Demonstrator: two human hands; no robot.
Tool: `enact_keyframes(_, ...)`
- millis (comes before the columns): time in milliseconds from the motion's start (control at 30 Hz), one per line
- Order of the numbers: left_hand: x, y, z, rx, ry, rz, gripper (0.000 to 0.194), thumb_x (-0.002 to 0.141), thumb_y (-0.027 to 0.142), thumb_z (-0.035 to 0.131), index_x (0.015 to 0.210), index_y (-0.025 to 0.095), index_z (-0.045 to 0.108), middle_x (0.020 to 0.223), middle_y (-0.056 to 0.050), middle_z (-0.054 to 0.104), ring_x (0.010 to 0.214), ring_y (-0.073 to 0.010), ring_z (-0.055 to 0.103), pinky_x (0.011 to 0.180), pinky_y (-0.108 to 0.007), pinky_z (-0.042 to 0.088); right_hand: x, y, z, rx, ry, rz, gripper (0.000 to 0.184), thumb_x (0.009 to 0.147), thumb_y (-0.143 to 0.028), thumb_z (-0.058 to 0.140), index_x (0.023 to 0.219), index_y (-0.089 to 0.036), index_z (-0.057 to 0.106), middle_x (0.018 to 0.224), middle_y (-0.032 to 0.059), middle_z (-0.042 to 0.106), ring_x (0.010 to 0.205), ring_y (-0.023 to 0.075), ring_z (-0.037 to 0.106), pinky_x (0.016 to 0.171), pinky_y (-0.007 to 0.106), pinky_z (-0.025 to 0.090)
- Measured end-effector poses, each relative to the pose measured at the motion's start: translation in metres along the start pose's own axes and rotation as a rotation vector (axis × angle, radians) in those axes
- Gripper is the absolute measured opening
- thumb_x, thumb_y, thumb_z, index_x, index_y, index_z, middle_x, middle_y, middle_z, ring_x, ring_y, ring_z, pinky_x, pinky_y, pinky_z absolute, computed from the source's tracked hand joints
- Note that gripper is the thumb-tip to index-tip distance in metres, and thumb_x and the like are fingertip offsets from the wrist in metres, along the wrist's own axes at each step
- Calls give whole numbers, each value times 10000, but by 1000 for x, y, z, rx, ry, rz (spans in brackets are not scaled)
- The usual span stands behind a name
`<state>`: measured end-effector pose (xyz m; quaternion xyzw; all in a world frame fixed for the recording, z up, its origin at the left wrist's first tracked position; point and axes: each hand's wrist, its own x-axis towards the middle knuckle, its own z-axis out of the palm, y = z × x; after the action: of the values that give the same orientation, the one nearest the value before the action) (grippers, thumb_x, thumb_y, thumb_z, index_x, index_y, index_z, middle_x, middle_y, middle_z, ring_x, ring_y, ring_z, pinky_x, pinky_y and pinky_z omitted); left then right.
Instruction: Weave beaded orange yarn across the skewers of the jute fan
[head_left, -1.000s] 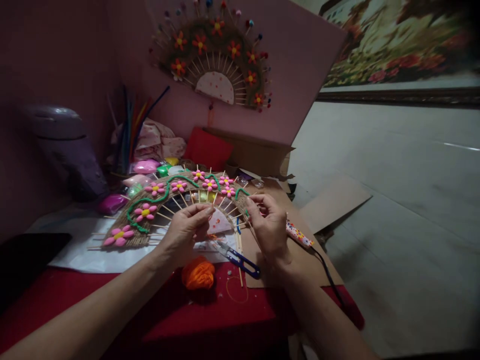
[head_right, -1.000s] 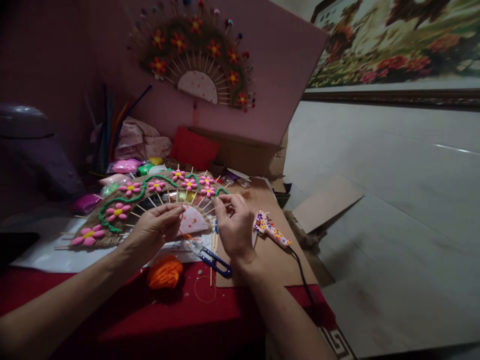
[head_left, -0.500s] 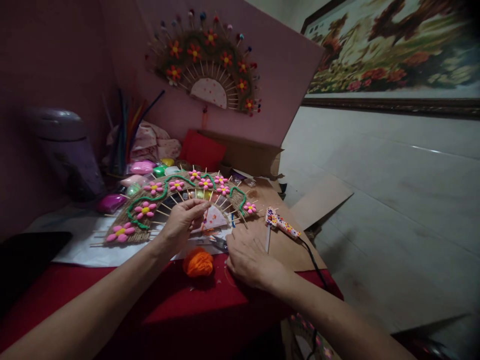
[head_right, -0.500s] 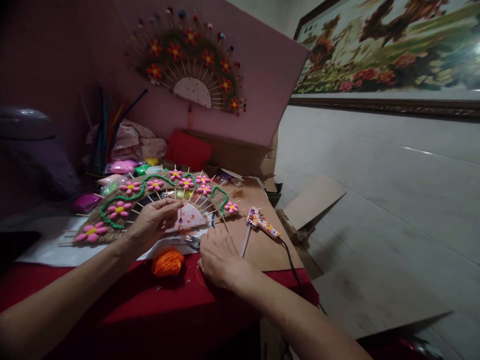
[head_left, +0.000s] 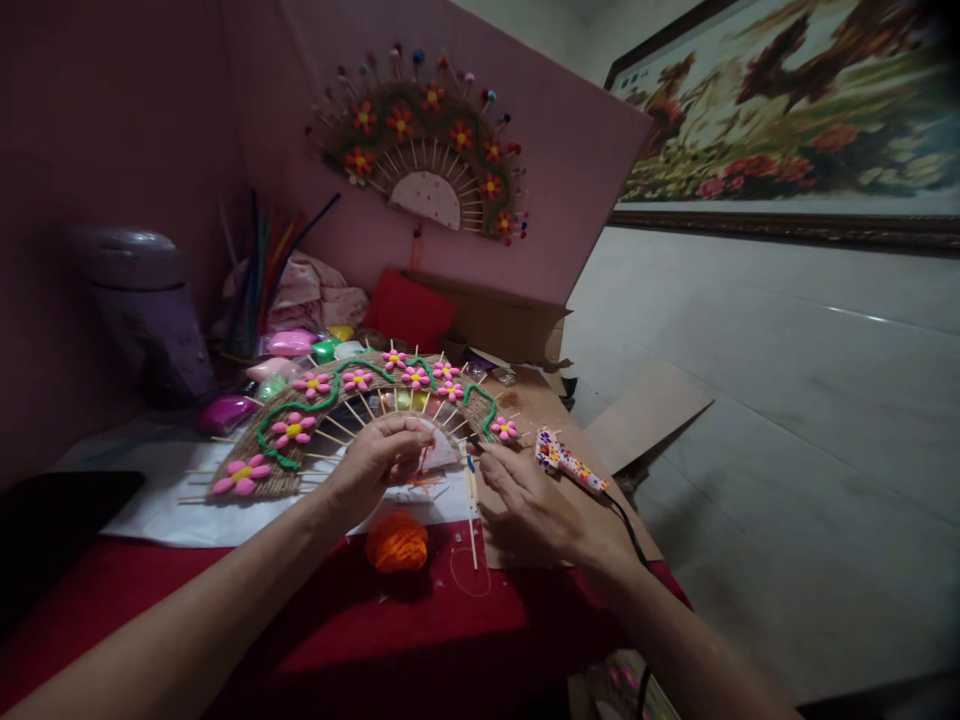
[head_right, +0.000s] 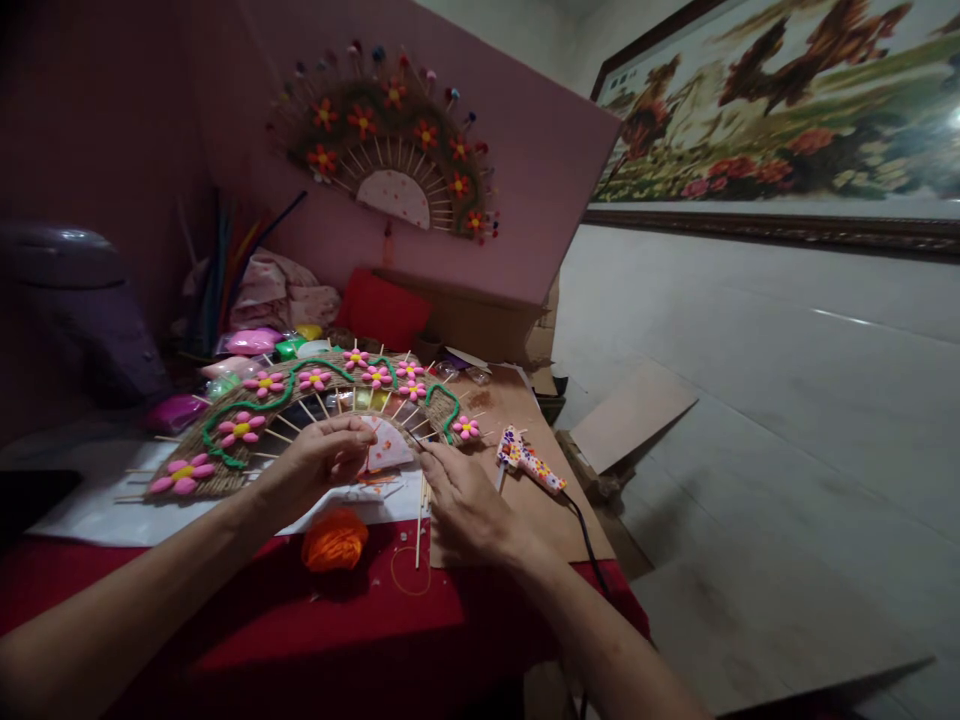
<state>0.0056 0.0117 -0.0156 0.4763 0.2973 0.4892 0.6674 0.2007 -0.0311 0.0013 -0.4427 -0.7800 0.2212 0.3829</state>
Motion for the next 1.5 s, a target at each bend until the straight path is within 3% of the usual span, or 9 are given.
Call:
enact_keyframes(100,-1,0,0,15,-30,-15,118,681,215,660,597,156,603,502,58,375,432,-49,263,434,-211,143,6,3,13,246,-49,157,409,931,-462,378,716,-169,567,605,-14,475,522,105,411,463,216,346)
enact_keyframes(167,-1,-1,0,27,-37,-26,88,669,203,651,602,158,617,505,51,395,437,-52,278,441,-212,151,7,5,19,454,-84,295,440,887,-542,428,757,-152,586,591,-36,403,483,85,326,419,201,258)
enact_keyframes(267,-2,0,-1,32,-49,-28,60,665,191,632,614,159,632,509,45,409,441,-55,280,445,-213,157,6,4,23,659,-113,416,421,841,-548,509,894,-146,620,637,-43,390,482,70,281,415,193,190)
enact_keyframes(367,-2,0,0,37,-63,-26,71,670,186,612,610,156,634,506,41,417,440,-56,286,444,-214,157,7,2,24,768,-145,443,377,820,-507,564,929,-151,630,681,-40,398,495,60,288,429,189,174)
enact_keyframes(600,0,-2,1,71,-70,-41,71,645,198,616,620,149,662,536,15,501,434,-50,272,440,-214,144,11,2,27,847,-193,434,347,785,-494,613,870,-158,604,678,-50,382,483,55,262,415,194,136)
enact_keyframes(767,0,-5,0,75,-71,-49,78,645,199,609,604,147,651,475,34,438,426,-53,269,431,-207,141,13,1,28,892,-183,452,351,762,-483,646,718,-157,523,634,-52,385,475,53,257,421,193,133)
enact_keyframes(1000,3,-7,-3,83,-71,-78,61,641,185,613,624,135,643,476,38,448,423,-45,272,426,-198,145,15,3,29,960,-170,495,356,709,-471,692,791,-152,556,667,-44,416,463,40,234,409,193,107)
enact_keyframes(1500,3,-9,-1,88,-94,-60,66,654,156,587,606,148,631,483,34,469,420,-48,281,420,-208,139,17,4,32,997,-165,501,377,686,-447,726,643,-163,481,554,-73,340,445,42,207,403,197,94)
